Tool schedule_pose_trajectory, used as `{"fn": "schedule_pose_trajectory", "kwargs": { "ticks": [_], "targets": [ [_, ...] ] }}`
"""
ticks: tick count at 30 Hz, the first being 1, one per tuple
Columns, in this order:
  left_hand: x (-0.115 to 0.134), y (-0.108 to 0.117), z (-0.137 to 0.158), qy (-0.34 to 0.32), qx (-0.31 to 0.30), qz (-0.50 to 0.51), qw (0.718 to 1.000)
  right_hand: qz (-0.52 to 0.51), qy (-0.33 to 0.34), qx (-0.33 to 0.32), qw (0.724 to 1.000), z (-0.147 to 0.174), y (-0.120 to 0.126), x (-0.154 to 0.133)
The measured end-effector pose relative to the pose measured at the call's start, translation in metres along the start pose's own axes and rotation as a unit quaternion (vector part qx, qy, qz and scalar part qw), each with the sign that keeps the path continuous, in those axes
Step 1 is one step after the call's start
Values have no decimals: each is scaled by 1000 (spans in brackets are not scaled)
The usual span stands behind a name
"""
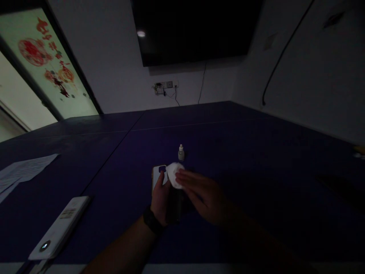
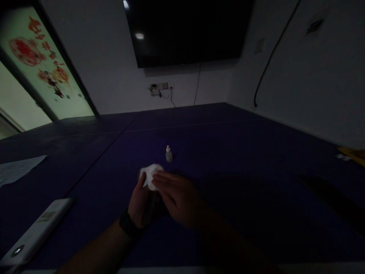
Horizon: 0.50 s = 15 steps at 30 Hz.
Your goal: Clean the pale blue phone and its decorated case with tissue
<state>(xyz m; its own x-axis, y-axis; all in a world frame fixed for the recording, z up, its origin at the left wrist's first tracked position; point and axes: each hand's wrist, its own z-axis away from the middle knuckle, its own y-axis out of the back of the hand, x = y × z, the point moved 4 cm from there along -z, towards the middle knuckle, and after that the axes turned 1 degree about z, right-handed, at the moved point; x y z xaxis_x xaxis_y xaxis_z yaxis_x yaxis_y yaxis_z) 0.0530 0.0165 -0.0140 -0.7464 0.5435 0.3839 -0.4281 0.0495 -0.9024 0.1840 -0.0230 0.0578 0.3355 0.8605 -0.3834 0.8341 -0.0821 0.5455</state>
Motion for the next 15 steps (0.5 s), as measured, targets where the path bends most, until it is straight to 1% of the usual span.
{"fn": "schedule_pose_trajectory", "kwargs": {
  "ticks": [1, 2, 3, 6, 8, 12, 15],
  "targets": [
    [-1, 0, -1, 4, 0, -14, 1000, 14, -27, 26, 999, 1, 0, 7],
    [-1, 0, -1, 4, 4, -23, 1000, 14, -42, 38, 998, 1, -1, 12],
    [-1, 0, -1, -1, 12, -24, 1000, 0, -46, 33, 998, 2, -3, 15],
    [2, 2, 0, -38, 54, 3, 998, -76, -14, -10, 997, 5, -9, 12],
    [5, 2, 2, -61, 71, 11, 996, -122, -8, -20, 992, 7, -14, 7],
    [9, 2, 6, -92, 99, 8, 991, -161, -43, -7, 986, 10, -30, 2],
    [11, 4, 7, -124, 94, 13, 988, -147, -48, 24, 988, 13, -39, 2]
  ]
}}
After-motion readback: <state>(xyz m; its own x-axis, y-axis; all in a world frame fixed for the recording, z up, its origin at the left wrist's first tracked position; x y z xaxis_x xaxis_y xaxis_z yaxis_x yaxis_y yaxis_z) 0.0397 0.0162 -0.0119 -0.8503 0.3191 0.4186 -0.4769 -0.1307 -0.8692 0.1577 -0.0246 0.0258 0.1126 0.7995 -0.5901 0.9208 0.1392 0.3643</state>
